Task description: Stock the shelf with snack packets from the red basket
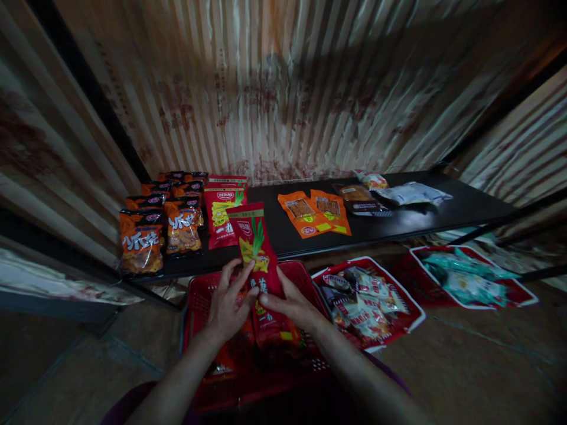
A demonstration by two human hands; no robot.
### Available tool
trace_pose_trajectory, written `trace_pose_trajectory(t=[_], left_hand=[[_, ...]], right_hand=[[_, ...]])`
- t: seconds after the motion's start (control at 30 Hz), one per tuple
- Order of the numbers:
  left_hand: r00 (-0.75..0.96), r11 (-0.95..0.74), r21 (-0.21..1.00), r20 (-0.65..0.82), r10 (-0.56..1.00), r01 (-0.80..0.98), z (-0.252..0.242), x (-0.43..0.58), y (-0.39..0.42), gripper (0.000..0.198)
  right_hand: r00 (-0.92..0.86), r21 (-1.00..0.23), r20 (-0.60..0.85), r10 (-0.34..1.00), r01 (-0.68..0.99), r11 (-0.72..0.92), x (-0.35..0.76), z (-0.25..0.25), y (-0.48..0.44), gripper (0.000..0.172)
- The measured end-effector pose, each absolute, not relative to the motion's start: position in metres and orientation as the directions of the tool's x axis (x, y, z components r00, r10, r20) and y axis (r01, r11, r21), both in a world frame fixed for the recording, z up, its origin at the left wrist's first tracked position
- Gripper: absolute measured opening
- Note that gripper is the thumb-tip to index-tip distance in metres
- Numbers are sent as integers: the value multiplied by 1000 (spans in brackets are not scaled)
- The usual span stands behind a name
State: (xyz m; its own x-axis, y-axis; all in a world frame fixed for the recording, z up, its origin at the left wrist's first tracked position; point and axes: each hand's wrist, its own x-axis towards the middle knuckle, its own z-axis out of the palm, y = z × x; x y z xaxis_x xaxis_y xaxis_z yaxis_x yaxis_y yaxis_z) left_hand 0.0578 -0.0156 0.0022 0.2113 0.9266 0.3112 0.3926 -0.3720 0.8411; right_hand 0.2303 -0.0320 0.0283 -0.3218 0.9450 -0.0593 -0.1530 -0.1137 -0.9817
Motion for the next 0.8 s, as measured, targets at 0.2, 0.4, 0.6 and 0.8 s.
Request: trace_pose_trajectory(t=[0.2, 0.4, 0.6, 0.8], left_hand=[[162, -461, 778, 436, 885, 426, 4, 59, -20, 47], [-190, -83, 994, 97, 977, 77, 7, 50, -7, 41], [21, 252, 838, -277, 961, -484, 3, 44, 5, 34], [123, 295, 862, -268, 956, -412, 1, 41, 2, 34]], right_hand=[[-143, -769, -363, 921, -511, -382, 231, 18, -23, 40], [-184, -718, -368, 912, -567, -404, 240, 17, -13, 33], [-258, -700, -391, 884, -540, -467, 239, 7, -8, 31], [-276, -674, -419, 865, -544, -500, 238, -1, 0, 31]])
